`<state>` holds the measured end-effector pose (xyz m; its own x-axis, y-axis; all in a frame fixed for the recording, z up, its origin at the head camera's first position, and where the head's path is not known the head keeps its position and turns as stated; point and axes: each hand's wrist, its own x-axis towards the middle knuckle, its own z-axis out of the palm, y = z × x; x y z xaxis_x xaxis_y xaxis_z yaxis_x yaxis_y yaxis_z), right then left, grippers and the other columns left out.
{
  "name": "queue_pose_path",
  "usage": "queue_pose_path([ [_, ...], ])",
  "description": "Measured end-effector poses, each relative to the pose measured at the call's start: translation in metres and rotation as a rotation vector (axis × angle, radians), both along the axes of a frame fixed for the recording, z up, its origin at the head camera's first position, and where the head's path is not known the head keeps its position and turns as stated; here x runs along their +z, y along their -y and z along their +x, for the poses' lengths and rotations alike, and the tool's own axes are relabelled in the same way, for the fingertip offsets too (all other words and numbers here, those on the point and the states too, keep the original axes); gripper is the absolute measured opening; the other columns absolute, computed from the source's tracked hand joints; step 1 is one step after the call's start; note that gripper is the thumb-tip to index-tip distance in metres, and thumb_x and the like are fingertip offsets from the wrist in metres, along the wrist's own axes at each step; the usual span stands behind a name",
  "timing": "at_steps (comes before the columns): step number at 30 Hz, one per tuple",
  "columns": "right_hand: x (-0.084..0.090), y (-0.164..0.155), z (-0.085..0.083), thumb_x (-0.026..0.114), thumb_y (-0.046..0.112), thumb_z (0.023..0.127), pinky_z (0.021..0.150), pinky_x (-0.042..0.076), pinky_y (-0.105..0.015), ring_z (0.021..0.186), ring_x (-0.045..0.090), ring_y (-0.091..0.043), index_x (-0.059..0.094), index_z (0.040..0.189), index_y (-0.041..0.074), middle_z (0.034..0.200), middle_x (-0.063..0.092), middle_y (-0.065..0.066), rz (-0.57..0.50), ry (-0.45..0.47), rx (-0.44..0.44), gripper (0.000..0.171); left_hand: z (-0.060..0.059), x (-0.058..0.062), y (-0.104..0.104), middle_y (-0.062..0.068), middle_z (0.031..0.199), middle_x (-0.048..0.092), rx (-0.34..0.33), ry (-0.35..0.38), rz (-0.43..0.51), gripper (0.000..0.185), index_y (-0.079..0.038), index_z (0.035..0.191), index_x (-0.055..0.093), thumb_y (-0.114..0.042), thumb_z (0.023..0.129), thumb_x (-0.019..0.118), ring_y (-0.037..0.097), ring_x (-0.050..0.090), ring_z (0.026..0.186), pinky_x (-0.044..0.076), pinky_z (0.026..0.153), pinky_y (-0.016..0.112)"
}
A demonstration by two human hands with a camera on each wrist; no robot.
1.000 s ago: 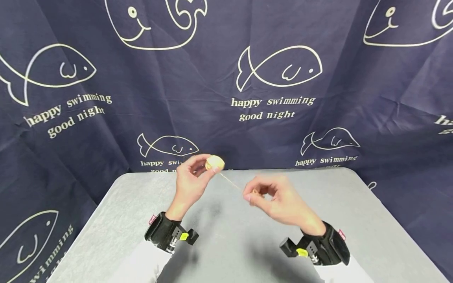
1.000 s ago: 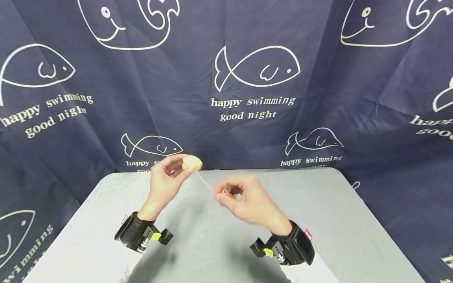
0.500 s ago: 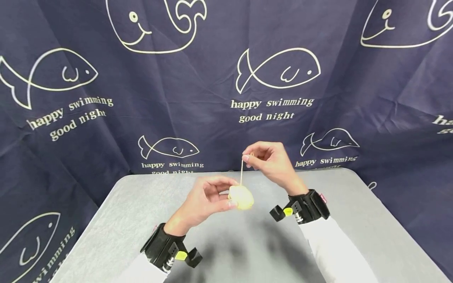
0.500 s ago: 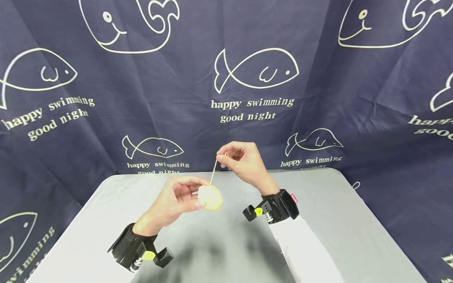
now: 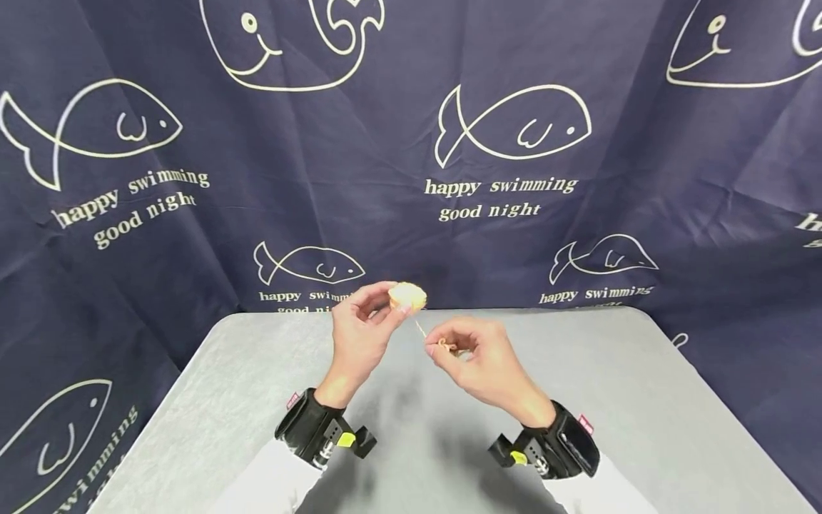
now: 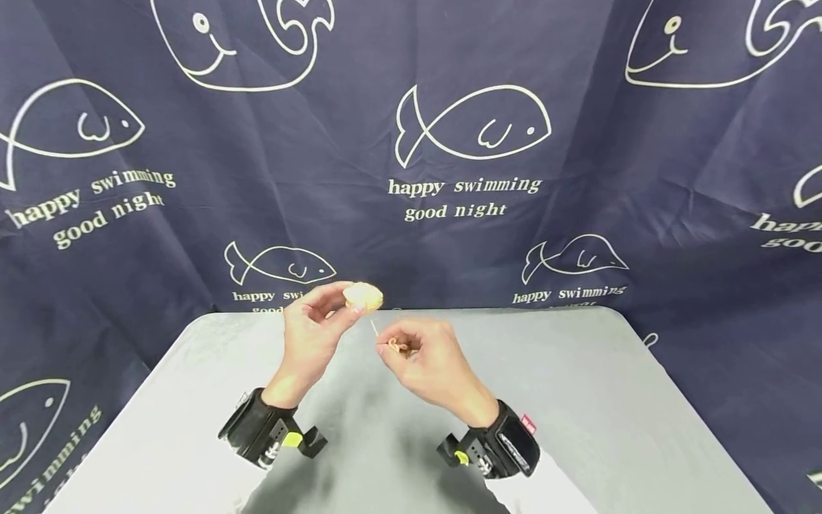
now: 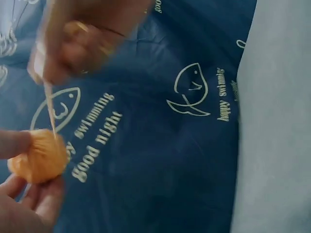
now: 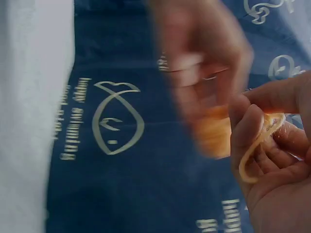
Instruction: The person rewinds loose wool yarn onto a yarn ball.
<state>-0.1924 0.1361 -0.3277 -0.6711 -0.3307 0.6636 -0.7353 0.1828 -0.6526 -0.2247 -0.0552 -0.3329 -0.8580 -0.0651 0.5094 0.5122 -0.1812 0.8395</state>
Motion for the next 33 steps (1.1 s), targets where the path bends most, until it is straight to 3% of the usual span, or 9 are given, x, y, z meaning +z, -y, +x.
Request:
queue_pose_path([
  [3, 0.021, -0.005, -0.001, 0.074, -0.008, 0.084, 0.054, 0.054, -0.024, 0.062, 0.06, -0.011, 0.075, 0.091, 0.008, 0.079, 0.069, 0.002, 0.01, -0.106, 0.01, 0.017, -0.001, -0.008, 0.005, 0.025, 0.105, 0.071, -0.054, 0.054, -0.12, 0.033, 0.012, 0.109, 0.069, 0.015, 0.078, 0.076, 0.016, 0.07, 0.091, 0.061, 0.085, 0.033],
  [8, 0.049, -0.015, -0.024, 0.075, -0.008, 0.085, 0.057, 0.054, -0.022, 0.063, 0.06, -0.013, 0.075, 0.091, 0.005, 0.082, 0.071, 0.0, 0.019, -0.149, -0.006, 0.015, 0.005, -0.015, 0.011, 0.018, 0.102, 0.073, -0.307, 0.102, -0.234, 0.033, 0.014, 0.112, 0.067, 0.013, 0.08, 0.073, 0.016, 0.071, 0.091, 0.062, 0.081, 0.034],
  [12, 0.045, -0.017, -0.049, 0.076, -0.005, 0.087, 0.051, 0.048, -0.02, 0.06, 0.059, -0.013, 0.074, 0.092, 0.004, 0.077, 0.07, -0.002, 0.039, -0.065, -0.023, 0.01, 0.013, -0.012, 0.012, 0.007, 0.104, 0.074, -0.502, 0.084, -0.18, 0.036, 0.019, 0.115, 0.062, 0.009, 0.083, 0.073, 0.017, 0.071, 0.094, 0.062, 0.081, 0.034],
  [14, 0.032, -0.016, -0.058, 0.076, -0.004, 0.087, 0.047, 0.045, -0.021, 0.056, 0.057, -0.012, 0.074, 0.092, 0.003, 0.074, 0.068, -0.003, 0.042, 0.001, -0.019, 0.008, 0.017, -0.008, 0.01, 0.003, 0.104, 0.074, -0.547, 0.061, -0.106, 0.039, 0.021, 0.116, 0.06, 0.007, 0.082, 0.074, 0.017, 0.07, 0.097, 0.061, 0.083, 0.032],
  [17, 0.005, -0.014, -0.06, 0.075, -0.006, 0.086, 0.046, 0.046, -0.021, 0.055, 0.058, -0.014, 0.074, 0.091, 0.002, 0.071, 0.067, -0.005, 0.026, 0.097, 0.004, 0.009, 0.02, -0.003, 0.006, 0.003, 0.107, 0.073, -0.517, 0.013, 0.013, 0.037, 0.019, 0.115, 0.062, 0.008, 0.082, 0.073, 0.016, 0.069, 0.1, 0.06, 0.084, 0.028],
  [21, -0.023, -0.007, -0.041, 0.074, -0.007, 0.086, 0.05, 0.051, -0.023, 0.059, 0.061, -0.014, 0.073, 0.09, 0.001, 0.073, 0.068, -0.005, 0.019, 0.132, 0.028, 0.01, 0.016, 0.0, 0.0, 0.005, 0.106, 0.074, -0.32, 0.036, 0.159, 0.031, 0.007, 0.114, 0.069, 0.012, 0.083, 0.069, 0.016, 0.07, 0.098, 0.059, 0.083, 0.025],
  [24, -0.03, -0.002, -0.021, 0.075, -0.007, 0.086, 0.05, 0.052, -0.024, 0.061, 0.062, -0.012, 0.073, 0.09, 0.003, 0.074, 0.068, -0.003, 0.014, 0.074, 0.052, 0.011, 0.011, 0.0, -0.001, 0.006, 0.103, 0.073, -0.162, 0.105, 0.193, 0.031, 0.01, 0.115, 0.067, 0.013, 0.085, 0.068, 0.015, 0.071, 0.094, 0.06, 0.081, 0.025],
  [29, -0.008, -0.005, -0.007, 0.075, -0.009, 0.084, 0.053, 0.053, -0.023, 0.063, 0.06, -0.012, 0.073, 0.092, 0.005, 0.076, 0.068, -0.003, -0.018, -0.045, 0.058, 0.016, 0.004, -0.008, 0.003, 0.011, 0.102, 0.072, -0.042, 0.179, 0.031, 0.033, 0.014, 0.114, 0.066, 0.012, 0.082, 0.073, 0.015, 0.068, 0.088, 0.058, 0.078, 0.022],
  [33, 0.021, -0.012, -0.018, 0.074, -0.01, 0.084, 0.06, 0.056, -0.023, 0.068, 0.063, -0.013, 0.074, 0.093, 0.004, 0.082, 0.071, -0.006, -0.035, -0.049, 0.046, 0.016, 0.006, -0.014, 0.007, 0.013, 0.101, 0.073, -0.151, 0.168, -0.22, 0.031, 0.009, 0.11, 0.071, 0.007, 0.08, 0.077, 0.016, 0.068, 0.088, 0.058, 0.078, 0.024],
])
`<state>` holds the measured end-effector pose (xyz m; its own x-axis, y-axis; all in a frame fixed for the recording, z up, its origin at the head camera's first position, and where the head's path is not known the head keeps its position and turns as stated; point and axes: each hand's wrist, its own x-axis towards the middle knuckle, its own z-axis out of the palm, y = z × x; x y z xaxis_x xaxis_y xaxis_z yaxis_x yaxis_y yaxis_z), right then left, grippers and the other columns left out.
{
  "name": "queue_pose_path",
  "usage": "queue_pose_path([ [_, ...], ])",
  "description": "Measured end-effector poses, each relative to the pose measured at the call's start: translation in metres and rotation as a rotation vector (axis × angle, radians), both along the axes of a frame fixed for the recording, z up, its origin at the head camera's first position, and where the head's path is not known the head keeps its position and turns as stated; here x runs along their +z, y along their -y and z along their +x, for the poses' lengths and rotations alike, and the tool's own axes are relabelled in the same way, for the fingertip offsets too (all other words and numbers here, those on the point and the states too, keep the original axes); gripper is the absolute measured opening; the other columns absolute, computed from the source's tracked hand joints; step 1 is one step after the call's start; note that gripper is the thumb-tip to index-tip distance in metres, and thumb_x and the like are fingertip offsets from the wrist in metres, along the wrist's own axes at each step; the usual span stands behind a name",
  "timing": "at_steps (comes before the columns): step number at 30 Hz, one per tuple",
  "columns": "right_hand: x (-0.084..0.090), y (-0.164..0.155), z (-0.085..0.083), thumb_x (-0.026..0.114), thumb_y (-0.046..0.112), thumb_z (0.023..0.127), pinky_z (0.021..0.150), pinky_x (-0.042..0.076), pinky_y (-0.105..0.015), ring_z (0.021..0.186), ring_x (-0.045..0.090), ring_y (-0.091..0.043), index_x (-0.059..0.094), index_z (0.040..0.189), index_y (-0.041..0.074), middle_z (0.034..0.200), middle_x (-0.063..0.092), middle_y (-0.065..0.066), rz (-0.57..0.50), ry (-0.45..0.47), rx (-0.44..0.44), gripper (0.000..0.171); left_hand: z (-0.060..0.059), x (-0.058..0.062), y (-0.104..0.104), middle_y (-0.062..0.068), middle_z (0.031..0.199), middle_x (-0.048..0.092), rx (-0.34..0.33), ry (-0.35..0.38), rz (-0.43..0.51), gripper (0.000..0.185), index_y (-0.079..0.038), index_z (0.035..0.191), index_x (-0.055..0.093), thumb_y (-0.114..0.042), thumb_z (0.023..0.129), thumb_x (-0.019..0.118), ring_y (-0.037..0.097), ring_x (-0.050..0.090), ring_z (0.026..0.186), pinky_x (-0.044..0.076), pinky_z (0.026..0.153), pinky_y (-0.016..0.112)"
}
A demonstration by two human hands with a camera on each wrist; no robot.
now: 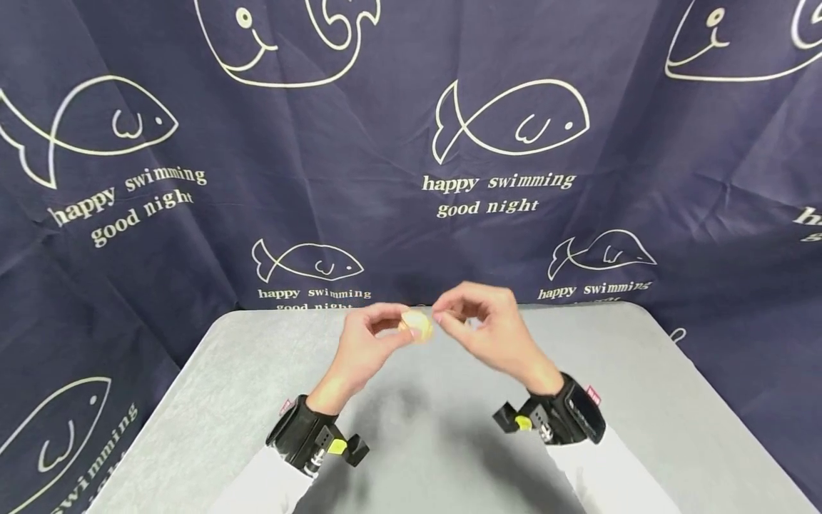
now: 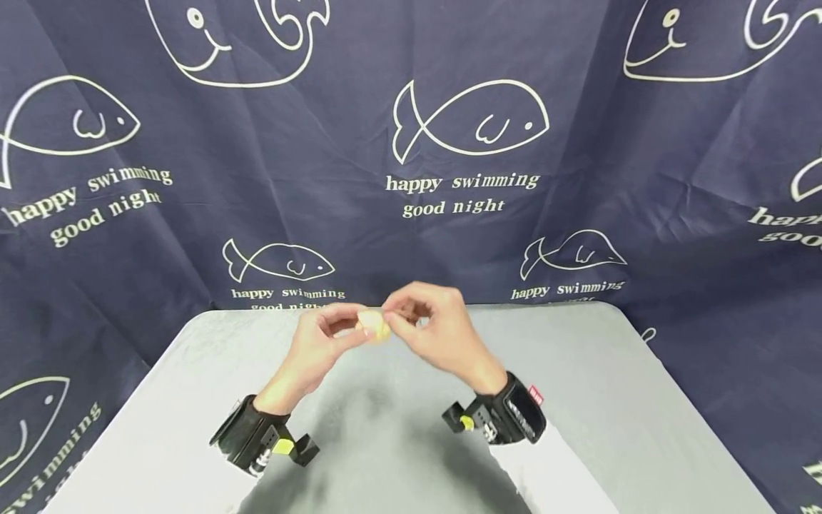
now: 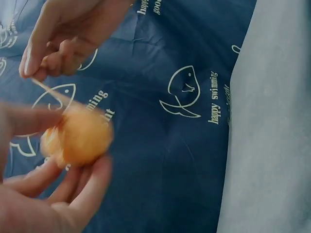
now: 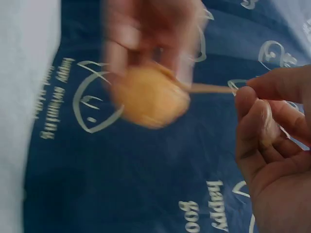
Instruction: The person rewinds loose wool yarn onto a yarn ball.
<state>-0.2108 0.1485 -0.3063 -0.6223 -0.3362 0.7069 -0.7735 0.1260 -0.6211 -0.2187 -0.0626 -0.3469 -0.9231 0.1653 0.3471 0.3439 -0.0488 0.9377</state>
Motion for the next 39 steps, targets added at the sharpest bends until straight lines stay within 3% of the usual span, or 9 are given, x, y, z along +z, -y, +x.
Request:
queue_pose_path([
  [3, 0.012, -0.004, -0.016, 0.075, -0.008, 0.085, 0.059, 0.054, -0.022, 0.068, 0.064, -0.015, 0.074, 0.093, 0.003, 0.084, 0.072, -0.007, 0.018, 0.048, -0.016, 0.014, 0.003, -0.001, 0.002, 0.009, 0.1, 0.074, -0.207, 0.004, -0.065, 0.032, 0.01, 0.111, 0.069, 0.004, 0.081, 0.077, 0.017, 0.069, 0.089, 0.06, 0.079, 0.028],
  [5, 0.012, -0.005, -0.026, 0.076, -0.006, 0.086, 0.057, 0.052, -0.022, 0.065, 0.063, -0.016, 0.074, 0.093, 0.003, 0.082, 0.071, -0.008, 0.037, 0.108, -0.012, 0.011, 0.006, 0.001, 0.003, 0.005, 0.101, 0.074, -0.328, 0.018, -0.024, 0.035, 0.014, 0.114, 0.066, 0.002, 0.082, 0.076, 0.017, 0.07, 0.091, 0.061, 0.08, 0.031],
  [9, -0.007, -0.004, -0.036, 0.073, -0.005, 0.088, 0.054, 0.051, -0.024, 0.061, 0.062, -0.015, 0.074, 0.094, -0.001, 0.078, 0.07, -0.013, 0.048, 0.262, 0.06, 0.007, 0.009, 0.005, 0.002, 0.002, 0.105, 0.073, -0.413, 0.007, 0.154, 0.036, 0.014, 0.117, 0.065, 0.002, 0.084, 0.075, 0.017, 0.069, 0.098, 0.06, 0.083, 0.028],
  [14, -0.038, 0.008, -0.022, 0.068, -0.01, 0.088, 0.055, 0.053, -0.024, 0.064, 0.065, -0.013, 0.071, 0.098, -0.008, 0.08, 0.071, -0.012, -0.062, 0.434, 0.133, 0.011, 0.01, 0.006, -0.002, 0.006, 0.108, 0.073, -0.263, 0.002, 0.357, 0.029, 0.002, 0.115, 0.069, 0.009, 0.087, 0.068, 0.016, 0.068, 0.097, 0.058, 0.084, 0.025],
  [18, -0.05, 0.02, -0.009, 0.063, -0.01, 0.091, 0.06, 0.054, -0.02, 0.069, 0.066, -0.011, 0.071, 0.101, -0.005, 0.084, 0.072, -0.005, -0.315, 0.678, 0.221, 0.013, 0.009, 0.001, -0.008, 0.007, 0.108, 0.072, -0.087, -0.066, 0.353, 0.032, 0.013, 0.116, 0.065, 0.014, 0.084, 0.068, 0.016, 0.069, 0.097, 0.06, 0.083, 0.027],
  [23, -0.055, 0.023, -0.004, 0.054, -0.007, 0.098, 0.071, 0.056, -0.019, 0.078, 0.067, -0.011, 0.072, 0.103, 0.004, 0.091, 0.072, -0.006, -0.575, 0.994, 0.326, 0.022, 0.006, -0.007, -0.011, 0.016, 0.117, 0.067, 0.016, -0.316, 0.142, 0.037, 0.012, 0.116, 0.065, 0.016, 0.08, 0.075, 0.021, 0.067, 0.106, 0.06, 0.088, 0.036],
  [31, -0.063, 0.009, -0.009, 0.047, 0.005, 0.105, 0.099, 0.052, -0.031, 0.108, 0.065, -0.023, 0.069, 0.116, 0.002, 0.117, 0.068, -0.014, -0.624, 1.223, 0.533, 0.025, -0.004, -0.025, -0.004, 0.013, 0.116, 0.064, 0.106, -0.631, -0.292, 0.038, 0.001, 0.111, 0.066, 0.012, 0.077, 0.079, 0.024, 0.064, 0.104, 0.058, 0.088, 0.032],
  [34, -0.071, 0.005, -0.017, 0.051, 0.01, 0.105, 0.094, 0.053, -0.03, 0.106, 0.064, -0.021, 0.068, 0.115, 0.004, 0.116, 0.069, -0.01, -0.546, 1.243, 0.515, 0.021, -0.009, -0.03, 0.0, 0.01, 0.116, 0.063, 0.028, -0.579, -0.36, 0.035, -0.002, 0.107, 0.066, 0.008, 0.077, 0.082, 0.023, 0.063, 0.105, 0.058, 0.089, 0.032],
  [39, -0.085, 0.004, -0.042, 0.057, 0.001, 0.101, 0.077, 0.051, -0.021, 0.087, 0.062, -0.013, 0.064, 0.111, -0.002, 0.098, 0.066, -0.004, -0.256, 1.165, 0.312, 0.013, -0.028, -0.037, 0.002, 0.012, 0.114, 0.066, -0.093, -0.273, -0.399, 0.04, 0.0, 0.114, 0.064, 0.008, 0.079, 0.081, 0.028, 0.066, 0.106, 0.06, 0.088, 0.039],
])
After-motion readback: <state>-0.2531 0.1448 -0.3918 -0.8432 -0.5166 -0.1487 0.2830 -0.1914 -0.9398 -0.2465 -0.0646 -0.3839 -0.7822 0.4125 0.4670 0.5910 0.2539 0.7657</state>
